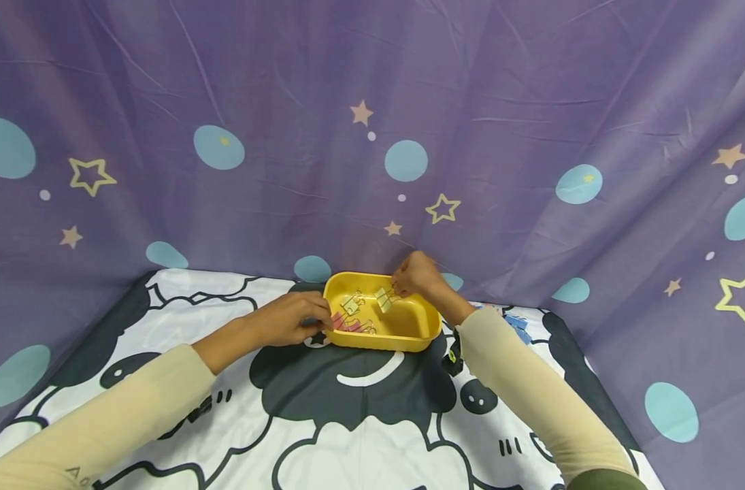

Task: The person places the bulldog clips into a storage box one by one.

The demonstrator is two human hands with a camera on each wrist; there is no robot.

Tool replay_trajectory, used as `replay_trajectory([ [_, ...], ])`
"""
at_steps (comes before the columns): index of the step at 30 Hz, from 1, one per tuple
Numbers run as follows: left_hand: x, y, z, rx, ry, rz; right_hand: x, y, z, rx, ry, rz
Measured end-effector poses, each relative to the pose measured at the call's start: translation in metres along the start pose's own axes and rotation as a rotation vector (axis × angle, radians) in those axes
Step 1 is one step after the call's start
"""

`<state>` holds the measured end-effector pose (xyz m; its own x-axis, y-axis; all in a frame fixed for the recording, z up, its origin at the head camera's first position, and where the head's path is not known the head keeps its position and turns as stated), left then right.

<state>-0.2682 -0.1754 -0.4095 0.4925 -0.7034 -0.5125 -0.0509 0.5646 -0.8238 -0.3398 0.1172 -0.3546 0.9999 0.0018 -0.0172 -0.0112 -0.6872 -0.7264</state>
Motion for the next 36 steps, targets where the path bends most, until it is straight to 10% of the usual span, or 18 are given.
replay_trajectory([
  [15,0.001,0.001,0.0,-0.023,-0.015,-0.011,-0.046,0.039,0.015,0.01,-0.023,-0.079],
  [36,-0.001,0.002,-0.001,-0.014,0.008,-0.002,-0.061,0.057,0.026,0.172,-0.332,0.114],
])
Point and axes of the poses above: each hand's wrist, its own x-axis away from the middle knuckle, its own y-axis out of the palm, z = x × y, the point moved 1 cm from there along -x, towards the middle knuckle, and after that the axes turned 10 degrees about z, right-handed, at the moved point
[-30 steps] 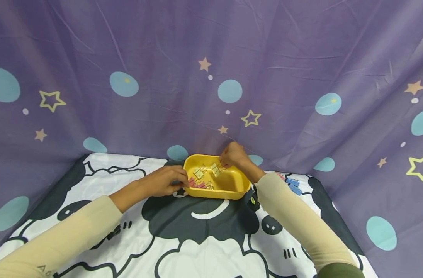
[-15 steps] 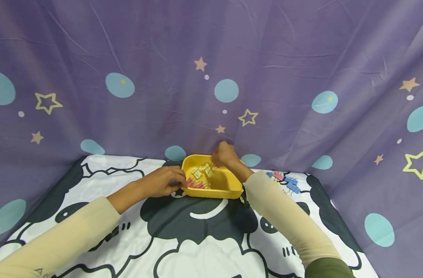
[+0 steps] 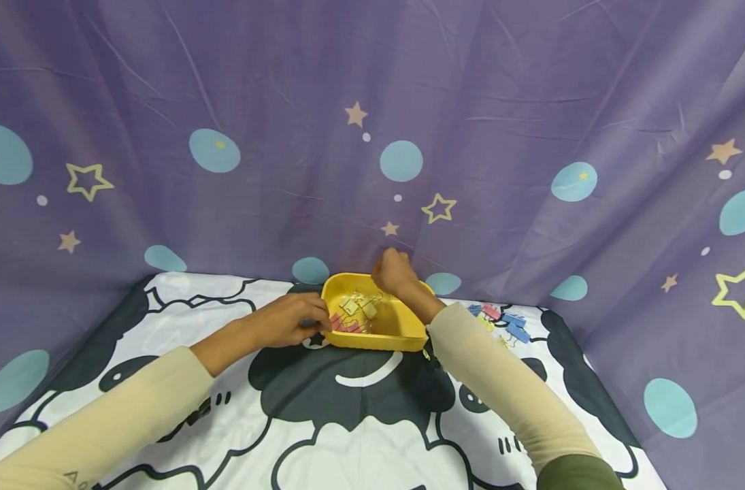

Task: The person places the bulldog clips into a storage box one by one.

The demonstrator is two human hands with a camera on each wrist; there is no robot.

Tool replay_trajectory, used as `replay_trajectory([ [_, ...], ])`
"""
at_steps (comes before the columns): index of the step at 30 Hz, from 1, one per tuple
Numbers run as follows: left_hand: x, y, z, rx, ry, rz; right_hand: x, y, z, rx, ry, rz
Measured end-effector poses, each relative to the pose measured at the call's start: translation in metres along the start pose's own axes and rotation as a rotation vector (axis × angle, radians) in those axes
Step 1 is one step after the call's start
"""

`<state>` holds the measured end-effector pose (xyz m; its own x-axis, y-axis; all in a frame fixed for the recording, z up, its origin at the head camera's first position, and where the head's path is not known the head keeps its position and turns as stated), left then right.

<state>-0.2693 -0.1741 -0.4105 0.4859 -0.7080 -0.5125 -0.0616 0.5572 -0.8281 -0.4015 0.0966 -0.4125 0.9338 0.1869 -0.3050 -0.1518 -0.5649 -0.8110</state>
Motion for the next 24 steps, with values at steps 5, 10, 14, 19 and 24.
replay_trajectory([
  [5,0.001,-0.001,0.0,-0.005,-0.004,0.003,0.001,-0.004,0.007,-0.02,0.013,-0.021],
  [10,0.001,-0.001,0.0,-0.005,-0.01,0.001,0.002,-0.005,0.017,-0.032,0.026,-0.008],
  [14,0.0,-0.001,0.001,-0.005,-0.016,0.0,0.004,-0.009,0.024,-0.037,0.064,0.001],
  [19,0.001,-0.001,0.001,-0.005,-0.023,-0.001,0.006,-0.019,0.033,-0.044,0.111,-0.003],
  [24,0.002,0.001,0.001,-0.014,-0.009,0.002,0.01,-0.03,0.041,-0.054,0.129,-0.022],
])
Point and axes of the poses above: each hand's wrist, its own x-axis away from the middle knuckle, its own y-axis out of the palm, z = x × y, the point moved 1 cm from there along -x, towards the middle knuckle, and after that the axes turned 10 degrees about z, right-handed, at the moved point
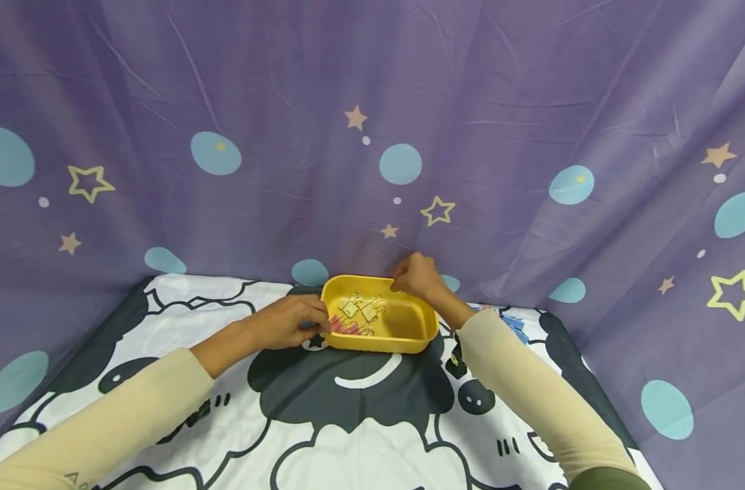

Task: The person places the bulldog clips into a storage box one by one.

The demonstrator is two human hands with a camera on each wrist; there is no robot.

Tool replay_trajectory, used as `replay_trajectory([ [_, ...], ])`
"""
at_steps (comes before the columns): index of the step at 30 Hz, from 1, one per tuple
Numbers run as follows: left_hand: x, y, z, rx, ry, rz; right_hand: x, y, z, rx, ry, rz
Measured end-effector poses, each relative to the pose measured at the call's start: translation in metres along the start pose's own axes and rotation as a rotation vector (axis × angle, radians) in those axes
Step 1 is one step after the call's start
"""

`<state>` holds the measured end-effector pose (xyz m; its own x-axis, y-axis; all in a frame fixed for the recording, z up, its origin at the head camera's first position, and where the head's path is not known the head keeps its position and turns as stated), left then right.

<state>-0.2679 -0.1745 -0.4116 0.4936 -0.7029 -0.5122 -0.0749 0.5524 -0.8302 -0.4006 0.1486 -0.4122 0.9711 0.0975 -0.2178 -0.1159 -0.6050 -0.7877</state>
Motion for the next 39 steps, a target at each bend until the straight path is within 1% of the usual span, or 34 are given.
replay_trajectory([
  [5,0.0,0.0,-0.001,-0.003,0.008,0.006,-0.004,-0.004,0.01,-0.037,0.017,-0.054],
  [8,0.0,0.001,-0.002,0.007,0.007,0.004,-0.003,-0.006,0.012,-0.058,0.027,-0.079],
  [10,0.0,0.002,-0.001,0.011,0.011,0.004,0.002,-0.009,0.009,-0.071,0.039,-0.088],
  [11,0.0,0.002,-0.001,0.013,0.013,0.004,0.008,-0.014,0.003,-0.087,0.059,-0.096],
  [14,0.0,0.002,0.0,0.014,0.016,0.007,0.031,-0.03,-0.019,-0.187,0.127,-0.127],
  [17,0.001,0.002,0.0,0.012,0.016,0.01,0.052,-0.047,-0.042,-0.322,0.221,-0.164],
  [19,0.001,0.002,0.0,0.009,0.017,0.013,0.057,-0.052,-0.046,-0.398,0.272,-0.188],
  [21,0.001,0.002,-0.001,0.006,0.019,0.016,0.058,-0.054,-0.047,-0.449,0.323,-0.217],
  [25,0.001,0.001,0.0,0.003,0.022,0.02,0.057,-0.056,-0.043,-0.511,0.401,-0.267],
  [30,0.001,0.001,0.0,0.001,0.02,0.018,0.056,-0.063,-0.031,-0.584,0.443,-0.298],
  [35,0.001,0.001,0.0,-0.003,0.021,0.019,0.055,-0.077,-0.014,-0.671,0.479,-0.301],
  [39,0.001,0.001,-0.001,-0.001,0.025,0.017,0.056,-0.089,0.003,-0.704,0.53,-0.285],
])
Point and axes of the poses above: each hand's wrist, its own x-axis away from the middle knuckle, its own y-axis out of the palm, z = x × y, the point moved 1 cm from there along -x, towards the middle knuckle, and after that the axes turned 10 degrees about z, right-handed, at the moved point
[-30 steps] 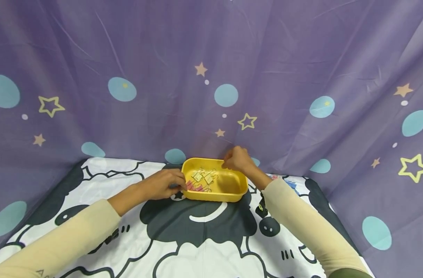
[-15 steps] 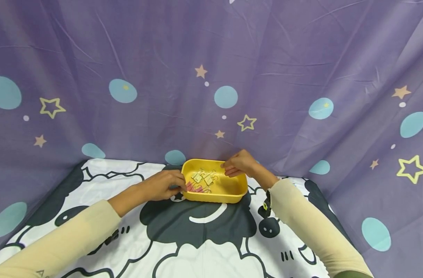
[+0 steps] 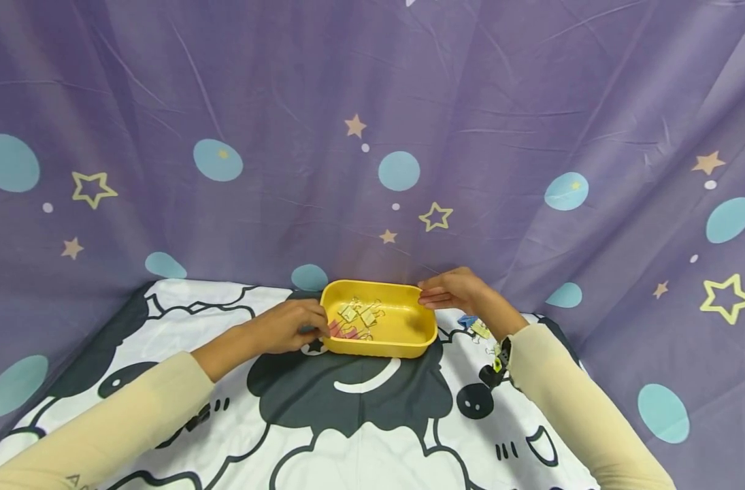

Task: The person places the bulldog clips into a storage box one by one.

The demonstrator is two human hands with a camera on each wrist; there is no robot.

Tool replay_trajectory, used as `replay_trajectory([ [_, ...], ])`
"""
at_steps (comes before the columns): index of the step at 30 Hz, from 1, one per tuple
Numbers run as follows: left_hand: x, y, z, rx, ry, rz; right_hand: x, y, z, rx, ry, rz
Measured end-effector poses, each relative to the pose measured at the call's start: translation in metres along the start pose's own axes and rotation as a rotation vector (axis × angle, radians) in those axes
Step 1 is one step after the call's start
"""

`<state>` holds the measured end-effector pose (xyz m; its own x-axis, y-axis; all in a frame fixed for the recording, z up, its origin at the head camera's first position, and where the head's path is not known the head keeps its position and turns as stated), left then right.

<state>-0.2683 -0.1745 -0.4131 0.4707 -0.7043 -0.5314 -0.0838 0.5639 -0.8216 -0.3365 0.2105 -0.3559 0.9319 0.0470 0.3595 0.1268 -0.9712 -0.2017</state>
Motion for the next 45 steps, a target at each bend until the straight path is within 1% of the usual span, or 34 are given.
replay_trajectory([
  [7,-0.001,0.0,-0.001,0.007,0.002,0.002,0.008,-0.035,0.006,-0.025,0.005,0.006],
  [11,0.0,0.0,0.0,0.002,-0.001,-0.002,0.012,-0.055,0.01,-0.048,0.024,0.015],
  [15,0.0,0.001,0.001,-0.005,0.001,-0.004,0.015,-0.073,0.013,-0.067,0.054,0.044],
  [22,-0.002,-0.001,0.001,0.005,-0.002,-0.012,0.019,-0.098,0.023,-0.071,0.066,0.091],
  [25,-0.002,-0.001,0.001,0.003,-0.003,-0.015,0.019,-0.107,0.028,-0.076,0.061,0.097],
  [29,-0.001,-0.001,0.001,0.0,-0.007,-0.015,0.018,-0.115,0.034,-0.1,0.069,0.111],
  [32,-0.001,-0.001,0.001,0.003,-0.011,-0.017,0.015,-0.118,0.041,-0.111,0.097,0.137],
  [36,0.0,-0.001,0.001,0.003,-0.014,-0.015,0.011,-0.118,0.048,-0.094,0.117,0.157],
  [40,0.0,0.0,0.0,0.005,-0.011,-0.013,0.01,-0.116,0.052,-0.086,0.118,0.177],
  [45,0.0,0.0,-0.001,0.012,-0.002,-0.005,0.01,-0.114,0.056,0.011,0.098,0.233],
])
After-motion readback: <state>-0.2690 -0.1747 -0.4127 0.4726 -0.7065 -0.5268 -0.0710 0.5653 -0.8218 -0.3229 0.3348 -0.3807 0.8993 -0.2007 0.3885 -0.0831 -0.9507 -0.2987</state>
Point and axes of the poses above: each hand's wrist, its own x-axis away from the middle knuckle, its own y-axis out of the palm, z = x × y, the point moved 1 cm from there along -x, towards the middle knuckle, and after that the axes turned 10 degrees about z, right-handed, at the moved point
